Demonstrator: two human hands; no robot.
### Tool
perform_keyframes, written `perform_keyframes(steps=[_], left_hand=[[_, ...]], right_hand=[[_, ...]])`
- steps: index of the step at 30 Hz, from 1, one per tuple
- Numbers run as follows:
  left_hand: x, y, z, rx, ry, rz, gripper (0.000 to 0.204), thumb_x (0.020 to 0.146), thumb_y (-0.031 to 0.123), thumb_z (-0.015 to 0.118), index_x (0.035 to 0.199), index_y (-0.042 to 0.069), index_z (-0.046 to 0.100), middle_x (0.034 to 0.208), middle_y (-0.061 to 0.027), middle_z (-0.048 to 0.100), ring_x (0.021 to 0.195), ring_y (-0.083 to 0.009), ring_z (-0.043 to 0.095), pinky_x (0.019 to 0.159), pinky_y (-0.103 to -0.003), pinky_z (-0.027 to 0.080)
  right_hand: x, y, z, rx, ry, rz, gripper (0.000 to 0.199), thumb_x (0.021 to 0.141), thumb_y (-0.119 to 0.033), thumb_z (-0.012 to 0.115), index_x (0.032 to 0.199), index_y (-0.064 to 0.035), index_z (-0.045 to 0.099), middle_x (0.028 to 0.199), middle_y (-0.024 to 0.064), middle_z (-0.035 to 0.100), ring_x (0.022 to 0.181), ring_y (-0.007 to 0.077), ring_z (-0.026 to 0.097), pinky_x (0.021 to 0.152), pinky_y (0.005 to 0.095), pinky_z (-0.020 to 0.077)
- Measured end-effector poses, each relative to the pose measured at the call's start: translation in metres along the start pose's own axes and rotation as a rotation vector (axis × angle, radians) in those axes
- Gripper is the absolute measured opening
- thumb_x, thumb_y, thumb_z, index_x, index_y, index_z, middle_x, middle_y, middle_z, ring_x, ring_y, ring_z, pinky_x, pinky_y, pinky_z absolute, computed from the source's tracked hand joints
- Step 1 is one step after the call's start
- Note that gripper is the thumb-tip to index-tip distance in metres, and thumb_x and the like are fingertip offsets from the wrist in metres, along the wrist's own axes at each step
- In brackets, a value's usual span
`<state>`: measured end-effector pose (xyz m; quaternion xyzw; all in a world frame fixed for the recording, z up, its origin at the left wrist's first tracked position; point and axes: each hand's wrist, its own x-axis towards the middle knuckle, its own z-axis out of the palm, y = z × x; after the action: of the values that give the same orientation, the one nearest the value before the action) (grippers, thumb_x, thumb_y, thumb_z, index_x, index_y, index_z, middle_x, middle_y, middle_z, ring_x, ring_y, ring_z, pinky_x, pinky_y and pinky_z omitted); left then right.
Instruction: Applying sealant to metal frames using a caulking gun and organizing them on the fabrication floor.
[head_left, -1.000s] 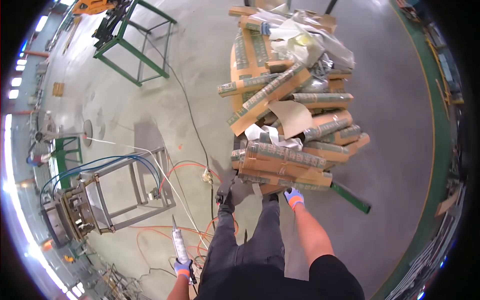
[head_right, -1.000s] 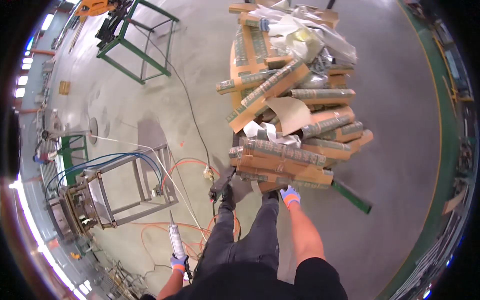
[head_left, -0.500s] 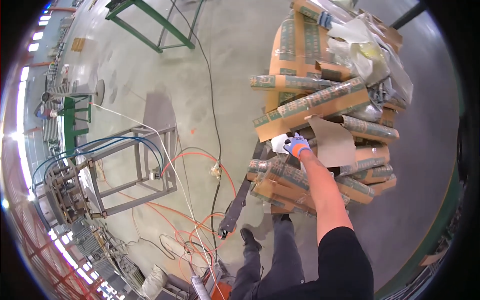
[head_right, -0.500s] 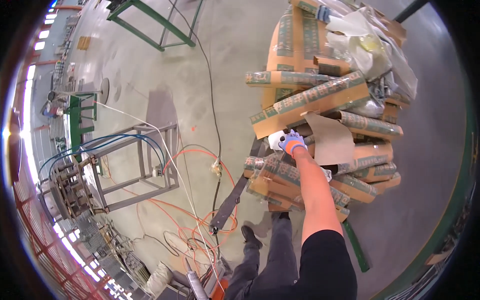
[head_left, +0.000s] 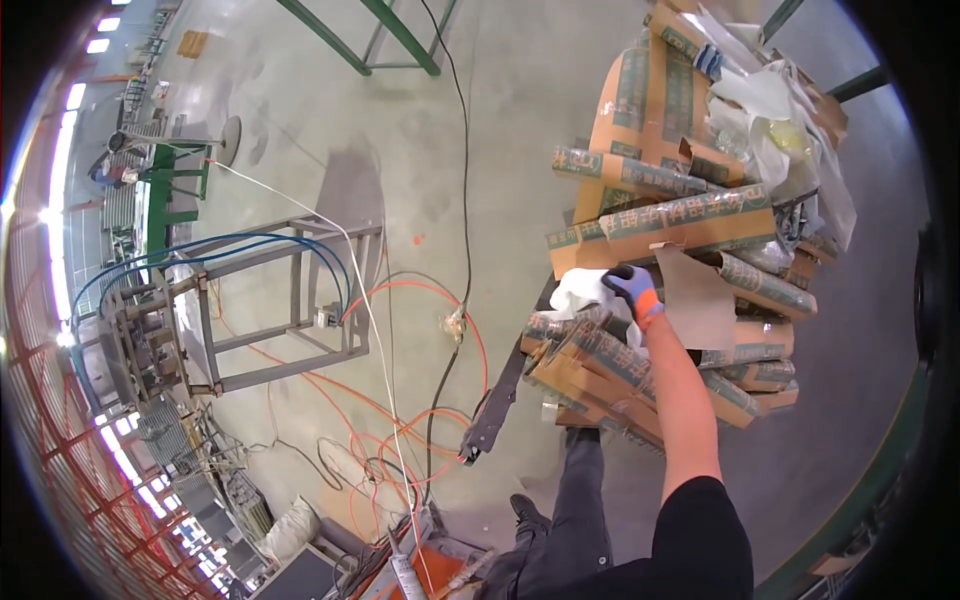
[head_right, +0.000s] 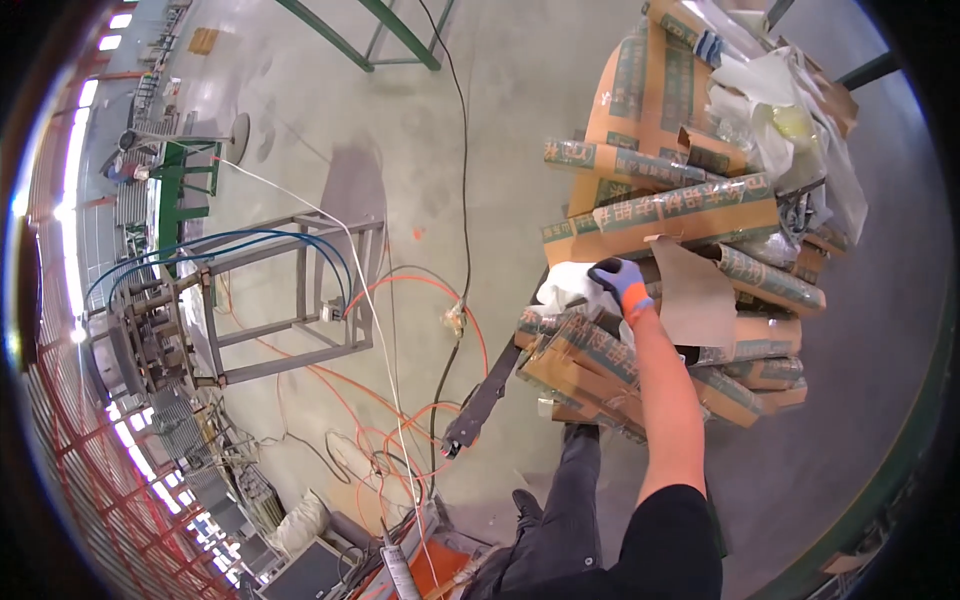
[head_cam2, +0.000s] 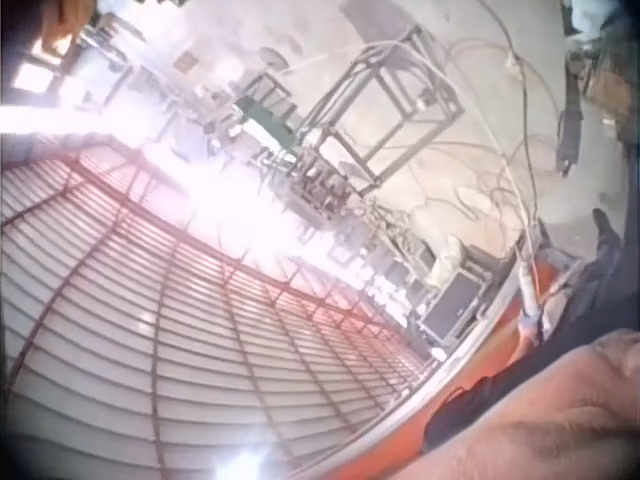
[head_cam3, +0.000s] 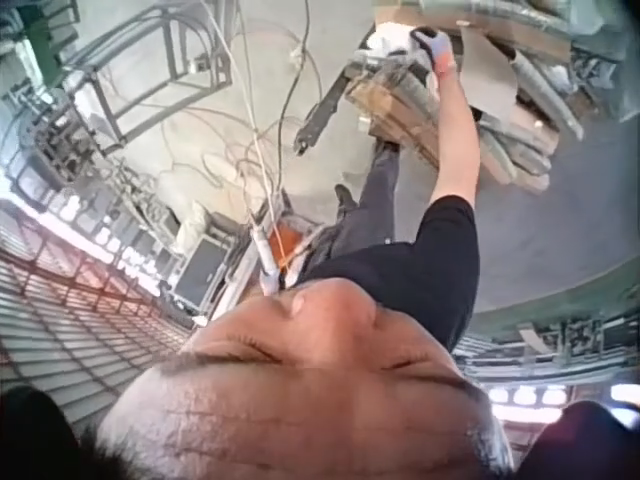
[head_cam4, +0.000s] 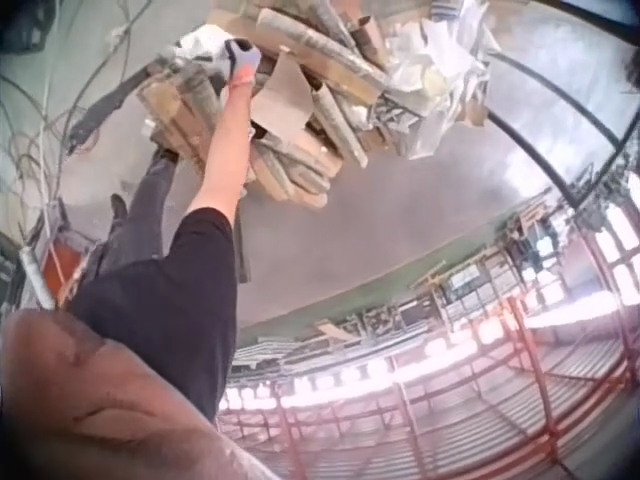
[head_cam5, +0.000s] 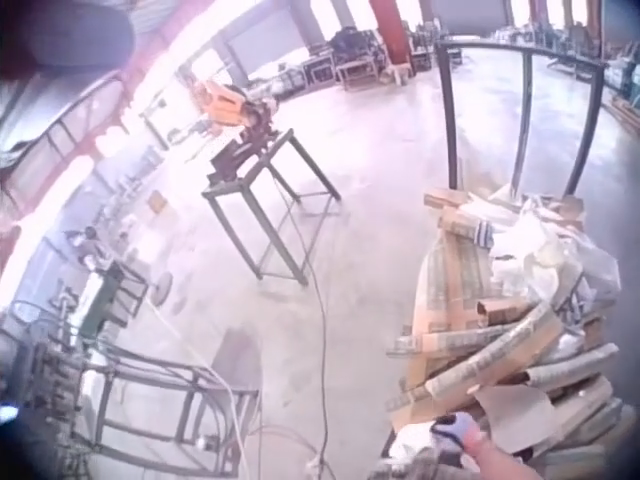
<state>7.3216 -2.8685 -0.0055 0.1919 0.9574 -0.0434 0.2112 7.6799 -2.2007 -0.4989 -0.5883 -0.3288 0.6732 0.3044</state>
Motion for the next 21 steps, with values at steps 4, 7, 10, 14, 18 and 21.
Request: perform_keyframes(steps=[4, 7, 10, 14, 18, 21], left_hand=[[0.033, 0.214, -0.049, -0.372, -0.195, -0.5, 0.034, 0.082, 0.02, 0.075, 0.109, 0.013, 0.056, 0.072, -0.0033, 0.059, 0.058, -0.0175, 0.056, 0.047, -0.038, 0.044], [0.056, 0.04, 0.004, -0.267, 0.187, 0.054, 0.062, 0.06, 0.011, 0.087, 0.114, -0.002, 0.06, 0.097, -0.012, 0.068, 0.083, -0.0218, 0.064, 0.078, -0.038, 0.053], [0.105, 0.059, 0.01, -0.364, 0.102, 0.135, 0.07, 0.059, 0.015, 0.087, 0.121, -0.001, 0.058, 0.102, -0.0134, 0.068, 0.09, -0.0244, 0.065, 0.085, -0.038, 0.052], [0.129, 0.145, -0.02, -0.432, -0.108, 0.286, 0.073, 0.059, 0.021, 0.088, 0.123, 0.001, 0.057, 0.098, -0.0124, 0.069, 0.089, -0.0258, 0.067, 0.084, -0.04, 0.053], [0.084, 0.252, -0.088, -0.307, -0.216, 0.459, 0.075, 0.064, 0.026, 0.087, 0.126, 0.001, 0.055, 0.104, -0.0164, 0.069, 0.094, -0.0282, 0.067, 0.085, -0.039, 0.053], [0.1, 0.267, -0.085, -0.376, -0.411, 0.603, 0.075, 0.067, 0.03, 0.086, 0.128, 0.0, 0.053, 0.11, -0.0207, 0.068, 0.101, -0.0346, 0.067, 0.088, -0.04, 0.052]], right_hand=[[-0.082, -0.071, -0.072, 0.18, 0.042, -0.179, 0.015, 0.083, -0.004, 0.07, 0.098, -0.0035, 0.065, 0.088, -0.0001, 0.063, 0.081, 0.0093, 0.058, 0.072, 0.0246, 0.0473], [-0.138, -0.141, -0.044, 0.268, 0.112, -0.3, 0.037, 0.082, -0.005, 0.069, 0.118, 0.0, 0.06, 0.113, 0.0057, 0.063, 0.105, 0.0161, 0.059, 0.093, 0.0293, 0.0464], [-0.218, -0.195, -0.059, 0.304, 0.132, -0.331, 0.048, 0.083, -0.005, 0.068, 0.129, 0.0016, 0.056, 0.125, 0.0093, 0.061, 0.114, 0.0184, 0.057, 0.1, 0.0319, 0.0445], [-0.284, -0.222, -0.058, -0.049, 0.15, -0.375, 0.025, 0.084, -0.004, 0.066, 0.108, 0.0028, 0.069, 0.1, 0.0064, 0.071, 0.093, 0.0165, 0.065, 0.088, 0.0282, 0.0492], [-0.369, -0.298, -0.024, -0.168, 0.083, -0.609, 0.017, 0.08, 0.0, 0.06, 0.093, -0.0012, 0.071, 0.111, 0.0103, 0.066, 0.102, 0.0163, 0.062, 0.084, 0.0262, 0.0479], [-0.426, -0.313, -0.008, -0.081, 0.118, -0.495, 0.014, 0.085, -0.007, 0.057, 0.093, -0.0009, 0.067, 0.101, 0.0086, 0.064, 0.1, 0.017, 0.059, 0.088, 0.0299, 0.0455]])
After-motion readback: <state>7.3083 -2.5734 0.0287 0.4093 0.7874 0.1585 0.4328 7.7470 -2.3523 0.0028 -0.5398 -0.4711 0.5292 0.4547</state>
